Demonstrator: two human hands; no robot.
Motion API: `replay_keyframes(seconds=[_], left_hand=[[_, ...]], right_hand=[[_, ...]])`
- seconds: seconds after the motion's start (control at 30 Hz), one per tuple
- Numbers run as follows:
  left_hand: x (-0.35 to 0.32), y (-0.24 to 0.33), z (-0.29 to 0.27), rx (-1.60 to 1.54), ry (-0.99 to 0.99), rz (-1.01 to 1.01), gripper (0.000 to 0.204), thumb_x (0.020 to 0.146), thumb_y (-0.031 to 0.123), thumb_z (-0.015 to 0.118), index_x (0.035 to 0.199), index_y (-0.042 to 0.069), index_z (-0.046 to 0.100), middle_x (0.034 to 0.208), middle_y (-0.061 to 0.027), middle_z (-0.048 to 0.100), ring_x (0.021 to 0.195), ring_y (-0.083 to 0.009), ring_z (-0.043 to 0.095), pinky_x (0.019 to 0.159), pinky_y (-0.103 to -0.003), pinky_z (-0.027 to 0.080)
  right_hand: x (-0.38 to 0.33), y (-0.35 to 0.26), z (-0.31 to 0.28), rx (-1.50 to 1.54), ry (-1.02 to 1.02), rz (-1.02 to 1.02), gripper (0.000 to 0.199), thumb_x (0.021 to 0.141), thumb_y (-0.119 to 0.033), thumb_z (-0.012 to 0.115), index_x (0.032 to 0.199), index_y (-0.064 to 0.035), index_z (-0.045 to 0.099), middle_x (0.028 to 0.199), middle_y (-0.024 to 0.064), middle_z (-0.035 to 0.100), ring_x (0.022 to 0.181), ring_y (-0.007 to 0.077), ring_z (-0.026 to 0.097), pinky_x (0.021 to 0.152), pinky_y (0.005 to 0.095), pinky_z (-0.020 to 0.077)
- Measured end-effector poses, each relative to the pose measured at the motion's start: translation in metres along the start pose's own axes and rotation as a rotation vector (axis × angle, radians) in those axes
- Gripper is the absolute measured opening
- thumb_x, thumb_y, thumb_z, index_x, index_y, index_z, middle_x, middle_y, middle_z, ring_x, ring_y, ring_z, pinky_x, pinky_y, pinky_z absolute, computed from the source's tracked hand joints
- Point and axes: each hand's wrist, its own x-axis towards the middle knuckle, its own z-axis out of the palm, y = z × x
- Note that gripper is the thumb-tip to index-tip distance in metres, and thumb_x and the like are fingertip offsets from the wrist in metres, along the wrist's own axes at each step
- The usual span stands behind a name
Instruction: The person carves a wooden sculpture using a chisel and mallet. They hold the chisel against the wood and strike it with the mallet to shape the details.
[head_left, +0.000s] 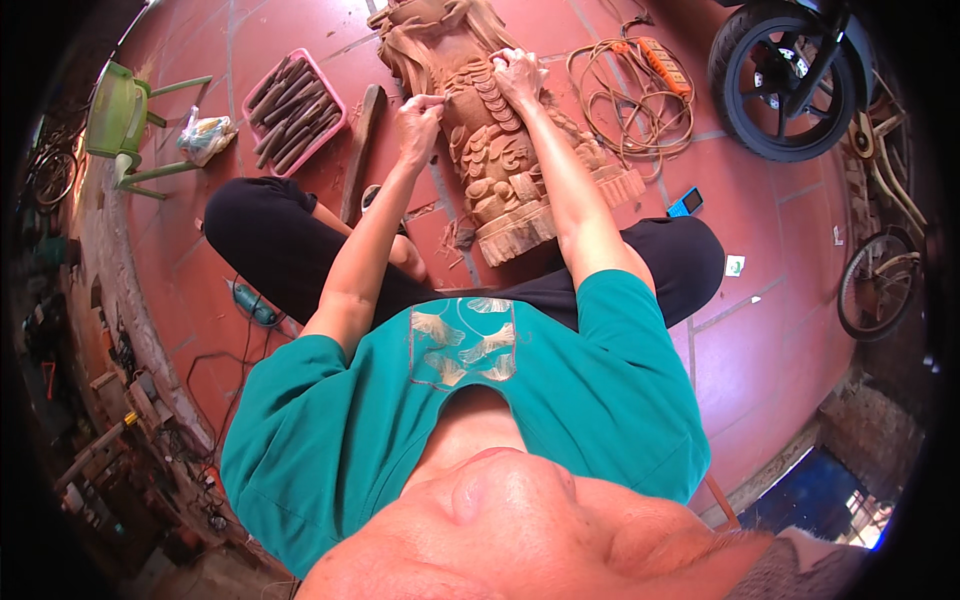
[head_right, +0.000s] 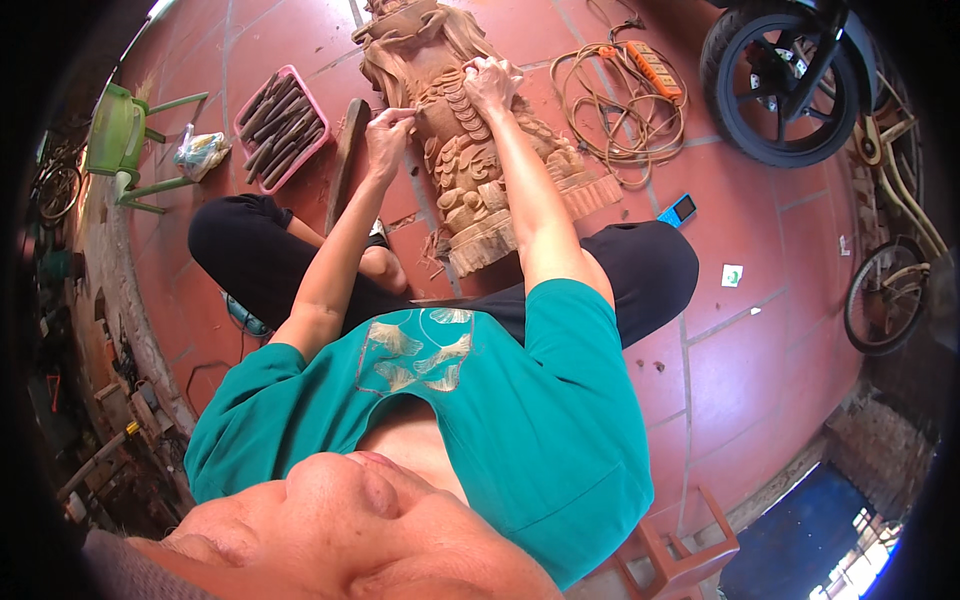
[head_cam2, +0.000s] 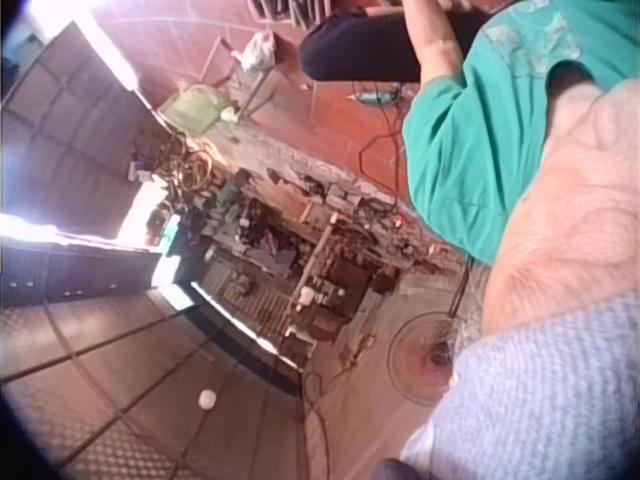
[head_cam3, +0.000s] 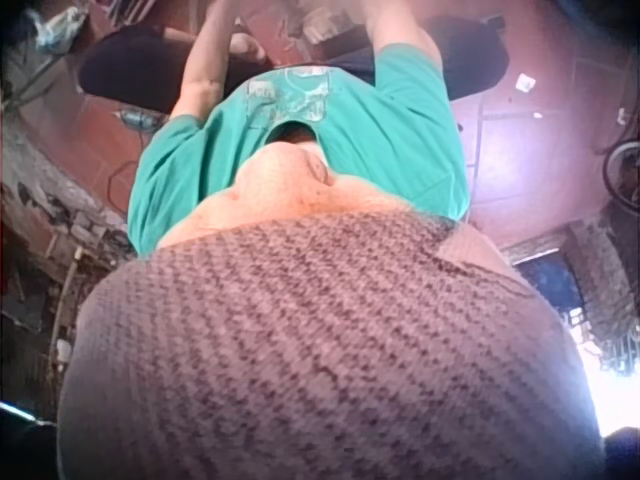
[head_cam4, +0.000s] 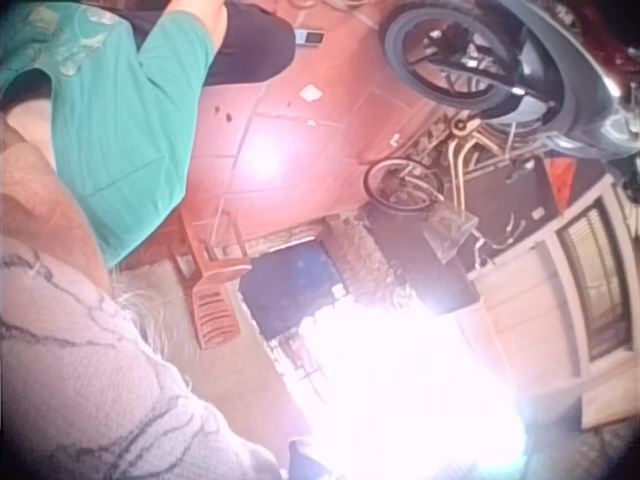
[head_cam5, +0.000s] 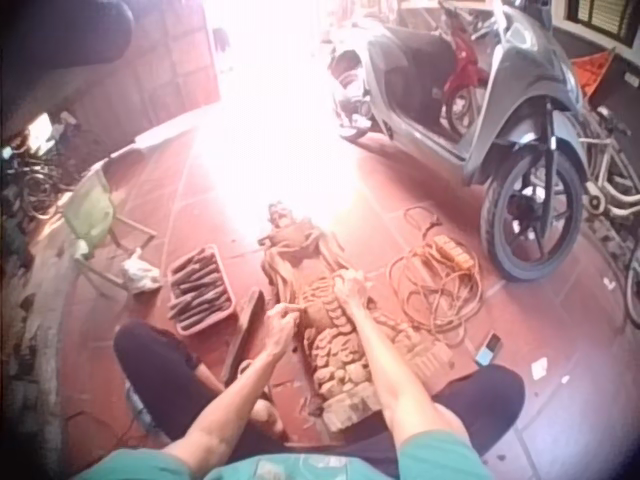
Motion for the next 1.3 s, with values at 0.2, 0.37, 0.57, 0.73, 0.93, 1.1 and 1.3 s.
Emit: replay_keyframes(seconds=[0.2,0.37,0.57,0.73,0.93,1.1,1.3], left_hand=[[-0.036,0.004,0.025,0.263,-0.215,0.281,0.008,0.077,0.002,0.069,0.084,0.002,0.072,0.083,-0.0127,0.066,0.077,-0.0247,0.065,0.072,-0.034,0.051],[-0.019,0.011,0.008,-0.156,-0.216,-0.026,0.015,0.079,0.000,0.066,0.091,0.004,0.075,0.084,-0.0071,0.071,0.071,-0.0096,0.061,0.065,-0.027,0.050],[-0.019,-0.008,0.019,0.061,-0.016,0.229,0.007,0.079,0.002,0.066,0.083,0.004,0.071,0.082,-0.0114,0.067,0.077,-0.0210,0.065,0.070,-0.031,0.051],[-0.028,0.002,0.019,0.128,-0.255,0.110,0.013,0.078,0.001,0.066,0.087,0.004,0.074,0.085,-0.0111,0.070,0.078,-0.0188,0.067,0.072,-0.030,0.052],[-0.004,0.009,0.012,0.150,0.020,0.131,0.012,0.079,0.002,0.066,0.090,0.001,0.071,0.087,-0.0129,0.069,0.079,-0.0218,0.067,0.072,-0.033,0.052],[-0.032,0.007,0.027,0.270,-0.166,0.328,0.008,0.079,0.002,0.066,0.086,0.002,0.070,0.086,-0.0134,0.065,0.080,-0.0260,0.066,0.073,-0.034,0.051],[-0.012,0.015,0.015,-0.080,-0.164,0.031,0.013,0.078,0.001,0.067,0.089,0.005,0.073,0.081,-0.0114,0.070,0.075,-0.0190,0.067,0.069,-0.033,0.052]], right_hand=[[0.000,0.004,0.003,-0.025,0.003,-0.007,0.020,0.085,-0.031,0.056,0.090,-0.0255,0.074,0.105,0.0018,0.069,0.111,0.0275,0.055,0.097,0.0570,0.0338],[-0.003,0.007,0.001,-0.014,0.014,0.003,0.020,0.085,-0.032,0.056,0.091,-0.0262,0.074,0.105,0.0012,0.069,0.111,0.0266,0.055,0.095,0.0570,0.0343],[-0.001,0.001,0.002,-0.037,0.016,-0.028,0.019,0.085,-0.033,0.056,0.090,-0.0274,0.074,0.104,0.0013,0.069,0.110,0.0265,0.056,0.094,0.0580,0.0350],[-0.003,0.004,-0.001,-0.035,-0.004,0.003,0.020,0.085,-0.034,0.056,0.091,-0.0275,0.074,0.106,0.0013,0.069,0.110,0.0270,0.055,0.095,0.0577,0.0350],[-0.001,0.002,-0.002,-0.021,0.002,-0.013,0.021,0.085,-0.033,0.056,0.093,-0.0269,0.074,0.107,0.0016,0.068,0.111,0.0281,0.055,0.095,0.0576,0.0352],[-0.002,0.005,0.003,-0.034,0.003,-0.002,0.022,0.084,-0.031,0.055,0.092,-0.0267,0.074,0.105,0.0025,0.069,0.111,0.0287,0.055,0.095,0.0580,0.0347],[-0.003,0.008,0.003,-0.011,0.035,-0.028,0.022,0.084,-0.030,0.054,0.091,-0.0263,0.074,0.105,0.0028,0.069,0.111,0.0280,0.055,0.095,0.0572,0.0342]])
